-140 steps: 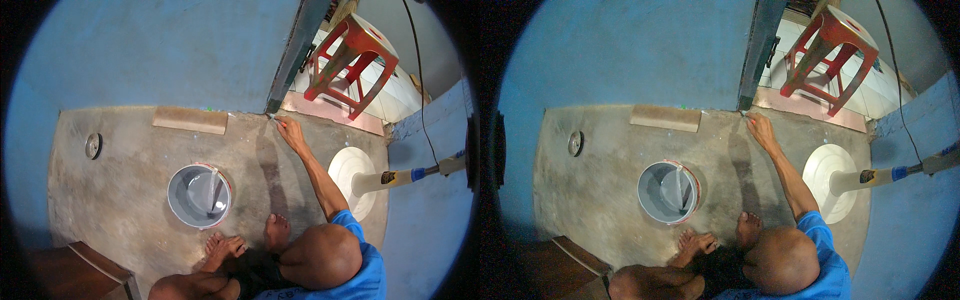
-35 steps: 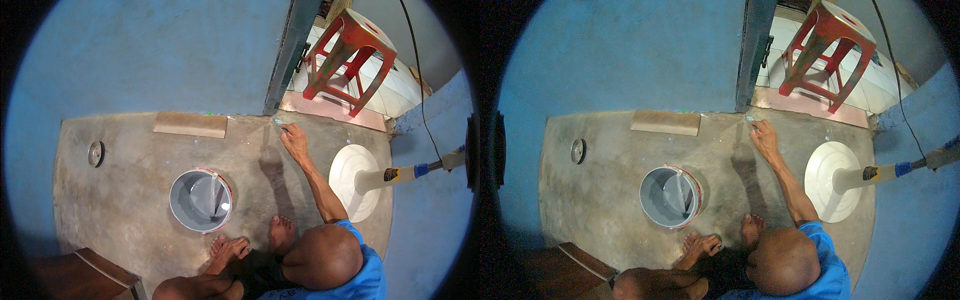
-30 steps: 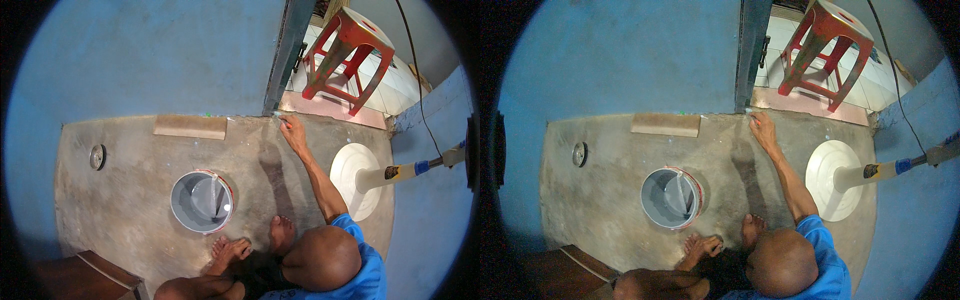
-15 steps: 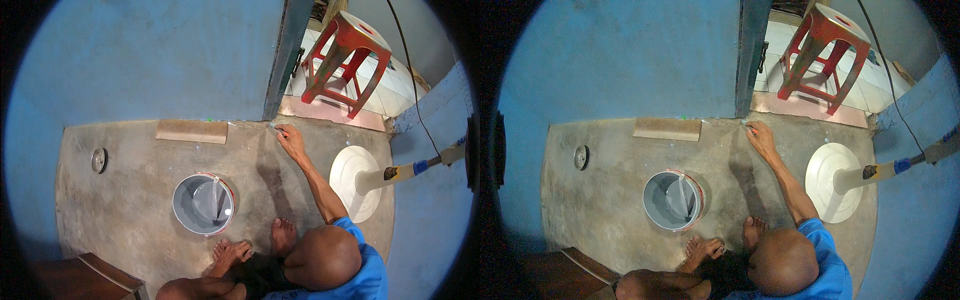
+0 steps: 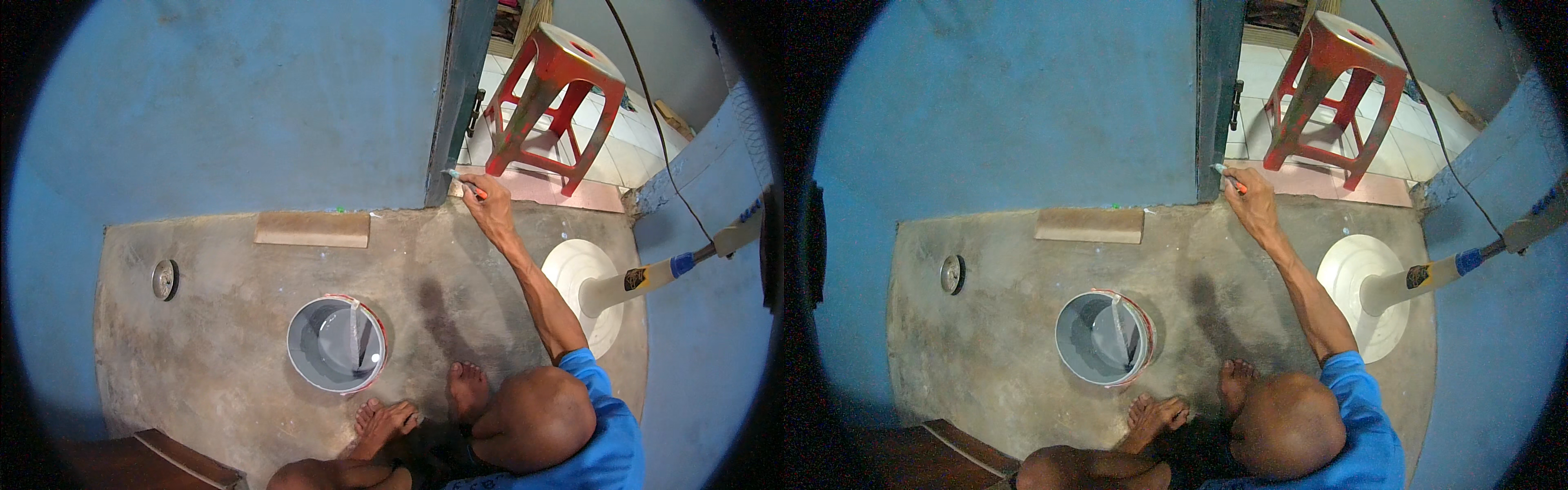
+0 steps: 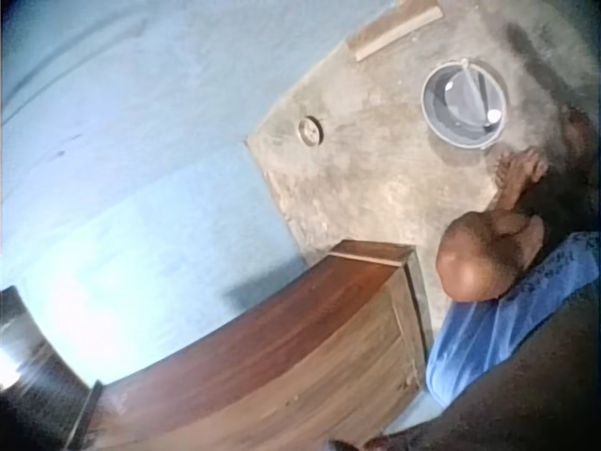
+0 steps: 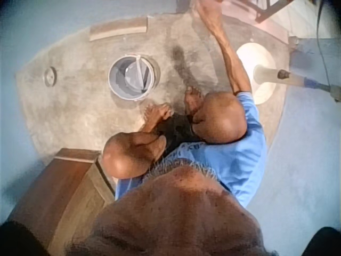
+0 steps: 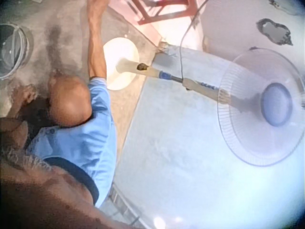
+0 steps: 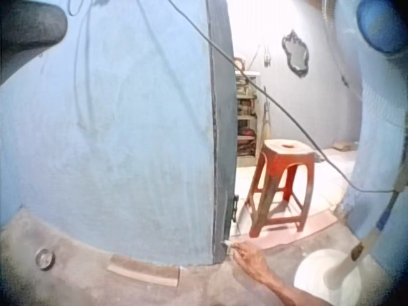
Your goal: The person paints a door frame using a small brush and paint from a bucket, then picks up and moves a stool and a fan.
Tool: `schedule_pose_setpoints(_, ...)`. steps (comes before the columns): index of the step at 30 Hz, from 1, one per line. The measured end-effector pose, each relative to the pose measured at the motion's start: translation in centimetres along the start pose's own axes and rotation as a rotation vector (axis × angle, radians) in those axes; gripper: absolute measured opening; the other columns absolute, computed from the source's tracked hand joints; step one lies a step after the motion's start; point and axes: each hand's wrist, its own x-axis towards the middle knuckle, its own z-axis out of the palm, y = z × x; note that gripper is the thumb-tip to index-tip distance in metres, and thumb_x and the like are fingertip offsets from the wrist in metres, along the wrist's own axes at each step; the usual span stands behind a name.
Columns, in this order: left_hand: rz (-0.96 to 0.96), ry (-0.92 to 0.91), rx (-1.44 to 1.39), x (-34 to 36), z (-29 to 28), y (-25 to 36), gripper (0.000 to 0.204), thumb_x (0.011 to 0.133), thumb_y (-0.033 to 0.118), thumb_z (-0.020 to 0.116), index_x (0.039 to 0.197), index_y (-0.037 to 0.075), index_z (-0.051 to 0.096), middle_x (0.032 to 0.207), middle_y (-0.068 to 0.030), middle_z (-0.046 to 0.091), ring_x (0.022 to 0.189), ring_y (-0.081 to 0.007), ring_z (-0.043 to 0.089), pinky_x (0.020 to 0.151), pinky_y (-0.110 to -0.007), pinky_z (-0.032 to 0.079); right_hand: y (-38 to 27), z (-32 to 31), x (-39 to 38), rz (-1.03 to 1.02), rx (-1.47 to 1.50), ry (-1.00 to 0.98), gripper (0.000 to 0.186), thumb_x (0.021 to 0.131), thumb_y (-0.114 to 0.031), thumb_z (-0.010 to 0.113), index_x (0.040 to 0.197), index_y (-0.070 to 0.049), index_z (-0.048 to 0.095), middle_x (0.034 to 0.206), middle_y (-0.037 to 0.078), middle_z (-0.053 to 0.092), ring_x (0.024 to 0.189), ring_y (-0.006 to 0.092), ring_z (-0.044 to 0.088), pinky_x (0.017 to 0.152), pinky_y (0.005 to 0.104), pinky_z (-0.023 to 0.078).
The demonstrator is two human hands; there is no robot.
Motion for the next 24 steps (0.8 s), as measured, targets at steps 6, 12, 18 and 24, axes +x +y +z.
schedule_pose_setpoints(6,0.015,0.024,0.026,-0.5,0.8,0.0,0.010,0.088,0.015,0.062,0.095,0.008,0.061,0.089,-0.0124,0.060,0.082,-0.0327,0.064,0.071,-0.044,0.048,-3.8,-2.5,2.4,-0.050,-0.040,0.018,0.022,0.086,-0.008,0.067,0.108,-0.001,0.069,0.088,0.015,0.065,0.078,0.0293,0.065,0.073,0.0375,0.051)
schedule_pose_setpoints(12,0.016,0.044,0.021,-1.0,0.6,0.2,0.012,0.091,0.019,0.059,0.092,0.008,0.059,0.089,-0.0122,0.060,0.081,-0.0348,0.063,0.071,-0.046,0.045,-8.0,-5.1,4.0,-0.158,0.016,0.177,0.025,0.084,-0.005,0.067,0.109,-0.003,0.069,0.089,0.014,0.066,0.080,0.0261,0.066,0.073,0.0365,0.051)
schedule_pose_setpoints(18,0.024,0.015,0.027,-0.4,-0.7,1.1,0.013,0.093,0.020,0.058,0.091,0.008,0.058,0.087,-0.0120,0.059,0.080,-0.0356,0.062,0.071,-0.047,0.043,-4.5,-3.9,1.6,-0.030,0.005,-0.071,0.026,0.084,-0.006,0.065,0.109,-0.001,0.070,0.093,0.016,0.069,0.085,0.0276,0.068,0.079,0.0355,0.054)
schedule_pose_setpoints(24,-0.019,-0.055,-0.048,-0.5,-0.5,0.7,0.011,0.094,0.017,0.056,0.092,0.006,0.054,0.086,-0.0143,0.057,0.084,-0.0372,0.060,0.073,-0.047,0.041,-6.8,-5.0,5.7,-0.031,-0.002,-0.022,0.023,0.087,-0.011,0.067,0.106,0.000,0.071,0.097,0.019,0.071,0.086,0.0291,0.071,0.077,0.0365,0.055)
